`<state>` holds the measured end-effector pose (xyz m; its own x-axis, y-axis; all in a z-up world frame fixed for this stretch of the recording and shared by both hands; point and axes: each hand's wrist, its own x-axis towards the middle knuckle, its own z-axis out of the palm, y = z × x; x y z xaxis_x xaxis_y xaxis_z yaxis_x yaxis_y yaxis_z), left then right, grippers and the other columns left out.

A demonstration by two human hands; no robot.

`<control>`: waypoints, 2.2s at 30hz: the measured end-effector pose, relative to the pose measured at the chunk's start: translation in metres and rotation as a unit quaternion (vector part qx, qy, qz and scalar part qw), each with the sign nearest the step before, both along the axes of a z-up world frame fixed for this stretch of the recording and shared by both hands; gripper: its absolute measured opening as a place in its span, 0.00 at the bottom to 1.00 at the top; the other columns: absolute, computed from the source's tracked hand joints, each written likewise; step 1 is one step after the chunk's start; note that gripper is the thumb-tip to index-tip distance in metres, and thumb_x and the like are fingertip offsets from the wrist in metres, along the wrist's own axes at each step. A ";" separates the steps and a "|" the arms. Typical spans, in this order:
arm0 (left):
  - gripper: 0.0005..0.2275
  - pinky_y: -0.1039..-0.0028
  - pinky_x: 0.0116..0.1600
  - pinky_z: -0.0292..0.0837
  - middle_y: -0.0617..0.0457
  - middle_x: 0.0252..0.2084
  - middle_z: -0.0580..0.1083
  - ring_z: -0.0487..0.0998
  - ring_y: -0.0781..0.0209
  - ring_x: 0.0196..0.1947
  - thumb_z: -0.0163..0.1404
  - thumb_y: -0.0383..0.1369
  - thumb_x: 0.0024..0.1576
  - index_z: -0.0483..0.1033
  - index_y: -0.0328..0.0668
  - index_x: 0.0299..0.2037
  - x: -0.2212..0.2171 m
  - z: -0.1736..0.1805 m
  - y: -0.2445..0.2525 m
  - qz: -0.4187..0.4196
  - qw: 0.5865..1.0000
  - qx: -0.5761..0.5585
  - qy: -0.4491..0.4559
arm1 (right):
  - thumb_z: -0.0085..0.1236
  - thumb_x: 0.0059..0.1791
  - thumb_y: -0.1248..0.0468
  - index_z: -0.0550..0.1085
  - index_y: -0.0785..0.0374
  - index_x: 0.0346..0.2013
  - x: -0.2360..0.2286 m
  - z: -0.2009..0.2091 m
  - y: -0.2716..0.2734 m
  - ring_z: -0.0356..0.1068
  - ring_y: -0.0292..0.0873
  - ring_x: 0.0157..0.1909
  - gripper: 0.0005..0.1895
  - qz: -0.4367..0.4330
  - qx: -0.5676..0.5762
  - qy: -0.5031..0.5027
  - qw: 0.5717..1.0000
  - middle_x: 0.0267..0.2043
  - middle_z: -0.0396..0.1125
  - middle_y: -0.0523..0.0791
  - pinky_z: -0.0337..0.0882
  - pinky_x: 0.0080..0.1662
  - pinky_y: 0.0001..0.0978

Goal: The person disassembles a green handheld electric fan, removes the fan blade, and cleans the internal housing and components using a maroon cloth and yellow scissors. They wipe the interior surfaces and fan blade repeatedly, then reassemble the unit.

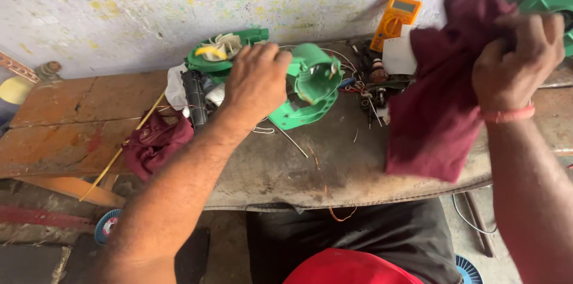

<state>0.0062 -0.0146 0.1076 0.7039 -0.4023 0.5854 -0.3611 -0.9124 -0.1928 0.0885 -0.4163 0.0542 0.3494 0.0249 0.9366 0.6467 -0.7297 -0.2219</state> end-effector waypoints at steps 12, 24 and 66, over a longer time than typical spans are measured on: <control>0.10 0.48 0.78 0.48 0.45 0.41 0.73 0.74 0.48 0.49 0.49 0.28 0.60 0.76 0.31 0.48 0.034 -0.030 -0.022 -0.050 0.986 0.142 -0.071 | 0.58 0.51 0.64 0.77 0.67 0.38 0.020 -0.113 -0.071 0.75 0.53 0.42 0.07 -0.168 -0.036 0.243 0.955 0.39 0.75 0.53 0.74 0.48 0.46; 0.28 0.39 0.75 0.55 0.39 0.73 0.58 0.62 0.47 0.72 0.53 0.21 0.58 0.65 0.48 0.70 0.077 -0.086 -0.030 -0.041 0.994 0.028 -0.099 | 0.72 0.46 0.50 0.73 0.66 0.58 -0.041 -0.085 0.011 0.73 0.63 0.45 0.33 -0.107 -0.080 0.288 0.948 0.45 0.72 0.58 0.72 0.45 0.52; 0.41 0.59 0.71 0.68 0.32 0.72 0.65 0.70 0.38 0.71 0.64 0.38 0.57 0.51 0.31 0.75 0.027 -0.154 -0.011 -0.137 0.871 -0.472 0.015 | 0.51 0.54 0.76 0.71 0.73 0.46 -0.013 -0.106 -0.100 0.70 0.42 0.39 0.06 -0.018 0.027 0.210 0.977 0.41 0.69 0.50 0.74 0.44 0.33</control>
<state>0.0331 -0.0253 -0.0460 0.6782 0.0928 0.7290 -0.5825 -0.5370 0.6102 0.0753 -0.5159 -0.0521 0.7037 -0.0396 0.7094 0.4642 -0.7302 -0.5013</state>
